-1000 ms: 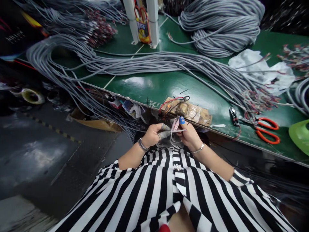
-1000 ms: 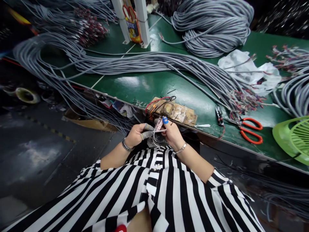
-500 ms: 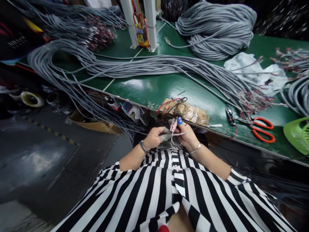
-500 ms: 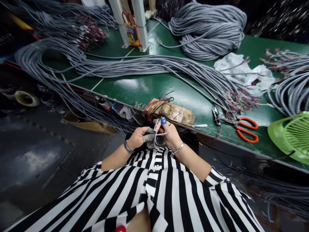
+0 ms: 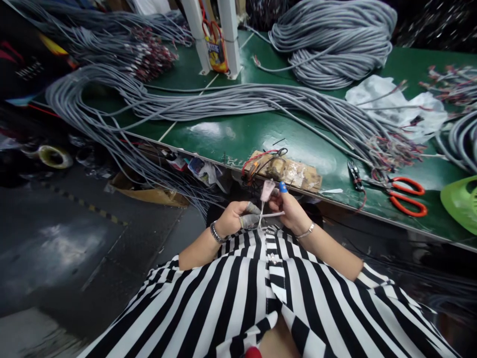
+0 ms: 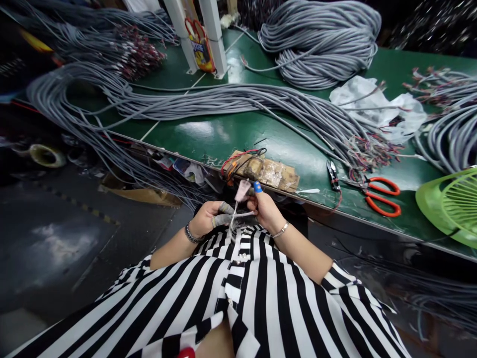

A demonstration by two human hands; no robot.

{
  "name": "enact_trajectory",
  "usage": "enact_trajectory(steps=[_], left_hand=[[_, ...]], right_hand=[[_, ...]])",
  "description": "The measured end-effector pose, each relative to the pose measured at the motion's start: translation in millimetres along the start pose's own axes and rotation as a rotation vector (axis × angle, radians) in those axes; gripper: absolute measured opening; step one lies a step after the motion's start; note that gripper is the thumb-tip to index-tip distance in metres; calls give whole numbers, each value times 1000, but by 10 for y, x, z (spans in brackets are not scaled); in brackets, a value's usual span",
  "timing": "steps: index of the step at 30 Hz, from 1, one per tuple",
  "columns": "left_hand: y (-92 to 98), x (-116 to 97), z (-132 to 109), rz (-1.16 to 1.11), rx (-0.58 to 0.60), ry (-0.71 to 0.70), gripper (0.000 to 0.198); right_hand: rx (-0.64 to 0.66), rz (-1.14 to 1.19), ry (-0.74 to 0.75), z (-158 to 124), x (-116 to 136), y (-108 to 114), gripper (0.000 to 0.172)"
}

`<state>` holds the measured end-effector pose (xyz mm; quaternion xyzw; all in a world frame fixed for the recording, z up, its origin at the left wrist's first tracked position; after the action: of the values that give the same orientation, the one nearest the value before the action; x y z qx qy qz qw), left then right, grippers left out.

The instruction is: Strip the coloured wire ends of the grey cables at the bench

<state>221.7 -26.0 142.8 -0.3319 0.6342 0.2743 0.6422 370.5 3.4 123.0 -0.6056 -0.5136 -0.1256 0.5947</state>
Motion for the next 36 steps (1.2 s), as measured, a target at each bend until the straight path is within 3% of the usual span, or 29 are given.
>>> enact_trajectory(steps=[8,12,17,22,36], left_hand=[[-95,-174,-282,166,31,-95,27],[-28,-211,-323,203,-62,-75,24],[134,-146,-201,71,-137,-28,32],[206,-115,-5,-6,-172,-13,35],[86,-79,212,-7,-94,8,36]], right_hand=[[-17,0,-82,-39,-50,79,60],[22,11,-96,-20,34,-9,58],[104,-80,-64,19,142,-119,52],[77,-169,14,14,159,-158,52],[15,-6,69,114,73,-175,56]])
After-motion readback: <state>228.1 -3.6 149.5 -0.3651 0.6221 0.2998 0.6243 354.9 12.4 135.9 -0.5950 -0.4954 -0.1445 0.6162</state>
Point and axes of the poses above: each hand's wrist, its own z-axis towards the middle knuckle, its own y-axis out of the back of the hand, x = y × z, the point moved 5 cm from there along z, towards the middle knuckle, and after that the axes turned 12 degrees about x, right-handed, at the moved point
